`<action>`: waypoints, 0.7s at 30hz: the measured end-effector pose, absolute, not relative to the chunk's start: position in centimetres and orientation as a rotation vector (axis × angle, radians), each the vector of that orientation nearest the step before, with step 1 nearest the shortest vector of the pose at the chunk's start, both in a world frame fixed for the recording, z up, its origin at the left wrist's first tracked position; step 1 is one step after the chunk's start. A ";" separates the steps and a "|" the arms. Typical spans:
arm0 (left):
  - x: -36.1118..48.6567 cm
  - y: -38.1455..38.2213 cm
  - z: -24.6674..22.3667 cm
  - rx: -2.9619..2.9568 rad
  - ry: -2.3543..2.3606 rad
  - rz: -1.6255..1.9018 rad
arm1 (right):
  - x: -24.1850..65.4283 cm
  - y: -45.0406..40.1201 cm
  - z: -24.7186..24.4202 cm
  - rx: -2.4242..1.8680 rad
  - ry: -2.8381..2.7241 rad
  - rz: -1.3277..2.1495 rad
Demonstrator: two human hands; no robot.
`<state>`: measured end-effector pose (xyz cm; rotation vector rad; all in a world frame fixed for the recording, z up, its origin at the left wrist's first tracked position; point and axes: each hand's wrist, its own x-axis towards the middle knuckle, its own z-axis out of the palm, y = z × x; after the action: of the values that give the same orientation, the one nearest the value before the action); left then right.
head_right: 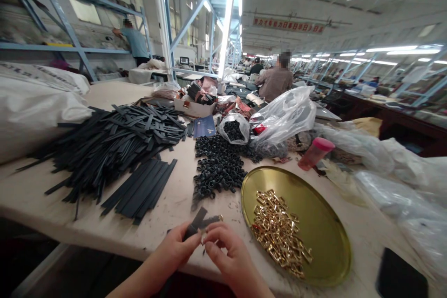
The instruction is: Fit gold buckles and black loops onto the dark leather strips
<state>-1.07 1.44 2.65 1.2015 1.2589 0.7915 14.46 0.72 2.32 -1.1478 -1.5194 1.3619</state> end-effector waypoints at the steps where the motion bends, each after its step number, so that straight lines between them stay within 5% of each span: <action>1: -0.9 1.2 2.7 1.172 1.233 0.732 | 14.5 0.5 2.3 -1.157 -1.487 1.390; 13: -2.4 -1.3 3.1 1.482 1.176 0.677 | 12.6 -0.6 1.4 -1.050 -0.290 1.733; 21: -1.3 -1.5 3.5 1.525 1.195 0.604 | 11.4 -2.1 -0.5 -1.082 -0.560 1.644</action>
<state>-1.35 -1.52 3.55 1.5253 1.1953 0.6035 11.43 -2.15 -0.54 -1.0818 -0.5604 1.6441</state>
